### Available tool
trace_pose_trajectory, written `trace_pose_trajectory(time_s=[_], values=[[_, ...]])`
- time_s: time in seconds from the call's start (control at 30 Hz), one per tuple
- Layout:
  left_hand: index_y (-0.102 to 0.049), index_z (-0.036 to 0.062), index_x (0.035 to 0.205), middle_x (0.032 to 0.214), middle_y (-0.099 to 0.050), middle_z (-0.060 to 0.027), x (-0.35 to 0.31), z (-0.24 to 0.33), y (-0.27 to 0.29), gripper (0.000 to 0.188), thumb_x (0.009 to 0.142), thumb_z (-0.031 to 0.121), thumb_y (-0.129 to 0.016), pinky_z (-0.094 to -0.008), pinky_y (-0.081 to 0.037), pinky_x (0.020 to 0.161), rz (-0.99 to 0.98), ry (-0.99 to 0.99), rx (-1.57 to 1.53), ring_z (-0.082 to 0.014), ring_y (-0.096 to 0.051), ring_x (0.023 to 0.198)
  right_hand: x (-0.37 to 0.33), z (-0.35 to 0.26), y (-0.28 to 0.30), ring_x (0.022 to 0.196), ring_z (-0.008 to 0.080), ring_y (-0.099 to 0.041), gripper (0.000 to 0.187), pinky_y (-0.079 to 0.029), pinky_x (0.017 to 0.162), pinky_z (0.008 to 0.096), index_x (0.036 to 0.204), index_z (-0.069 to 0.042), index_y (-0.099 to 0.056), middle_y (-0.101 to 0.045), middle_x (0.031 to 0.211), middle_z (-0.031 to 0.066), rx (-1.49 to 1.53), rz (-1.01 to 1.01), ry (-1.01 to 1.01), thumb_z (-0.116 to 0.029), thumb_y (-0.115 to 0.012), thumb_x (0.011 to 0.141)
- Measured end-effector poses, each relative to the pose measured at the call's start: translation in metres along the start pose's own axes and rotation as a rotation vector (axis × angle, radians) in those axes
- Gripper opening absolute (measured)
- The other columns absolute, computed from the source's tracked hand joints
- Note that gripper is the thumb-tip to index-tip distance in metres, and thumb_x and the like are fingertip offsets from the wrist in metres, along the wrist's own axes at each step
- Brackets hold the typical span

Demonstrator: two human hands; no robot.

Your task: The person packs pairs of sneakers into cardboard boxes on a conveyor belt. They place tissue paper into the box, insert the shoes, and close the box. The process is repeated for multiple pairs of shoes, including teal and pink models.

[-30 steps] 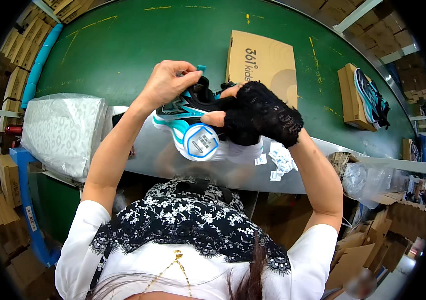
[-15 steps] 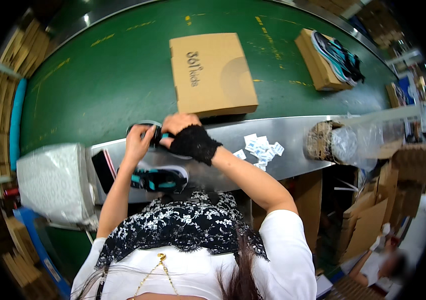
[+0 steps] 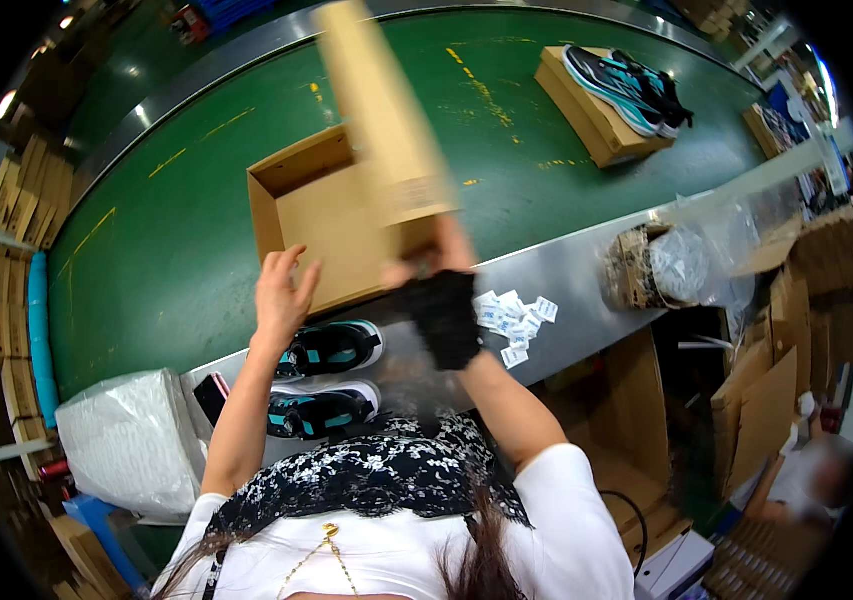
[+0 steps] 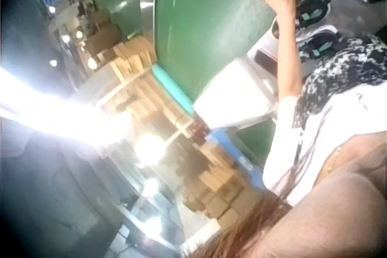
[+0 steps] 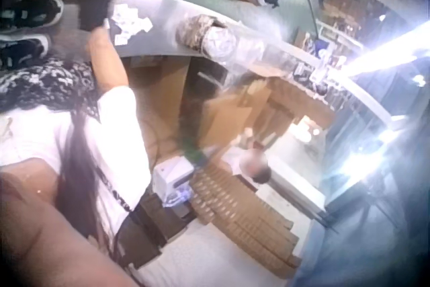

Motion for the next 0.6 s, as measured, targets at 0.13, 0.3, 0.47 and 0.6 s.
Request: trace_pose_trajectory(time_s=[0.13,0.3,0.47,0.6], values=[[-0.051,0.0026,0.109,0.11,-0.047,-0.0193,-0.014,-0.108,-0.025,0.046,0.077,0.035,-0.058,-0.0375,-0.044,0.076,0.039,0.154,0.296,-0.0321,-0.054,0.092,0.006,0.036,0.062,0.092,0.0215,-0.053,0.031,-0.044,0.075,0.0433,0.104,-0.008,-0.049,-0.054,0.097,0.0071,0.815,0.229,-0.369,-0.008,-0.055,0.074],[-0.056,-0.0019,0.093,0.096,-0.054,-0.0148,-0.027,-0.095,0.025,0.02,0.078,0.012,-0.06,-0.0264,-0.046,0.061,0.223,-0.164,-0.192,-0.0212,-0.057,0.07,-0.097,0.186,0.049,0.073,0.0259,-0.059,0.03,-0.047,0.053,0.0369,0.094,-0.008,-0.05,-0.059,0.087,0.0126,0.742,0.014,-0.878,-0.034,-0.057,0.081],[-0.058,-0.0011,0.091,0.079,-0.056,-0.0097,-0.089,-0.19,0.11,0.018,0.082,0.014,-0.054,-0.0261,-0.044,0.058,0.554,0.179,-0.252,-0.0152,-0.053,0.063,-0.163,0.215,0.049,0.067,0.0276,-0.061,0.032,-0.049,0.046,0.027,0.102,0.004,-0.046,-0.059,0.09,0.0218,0.512,0.095,-0.921,-0.019,-0.055,0.082],[-0.057,0.0007,0.092,0.089,-0.058,-0.0182,-0.205,-0.322,0.185,0.018,0.083,0.012,-0.047,-0.0382,-0.044,0.069,0.831,0.509,0.074,-0.0346,-0.055,0.074,-0.161,0.203,0.045,0.066,0.0257,-0.062,0.028,-0.048,0.045,0.0268,0.098,0.001,-0.047,-0.06,0.087,0.0188,0.229,0.078,-1.002,-0.023,-0.05,0.084]])
Point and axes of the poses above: each hand's wrist, its own x-axis towards the middle knuckle, its own y-axis out of the back of the hand, z = x × y, the point moved 9 cm from there along x, towards the middle knuckle
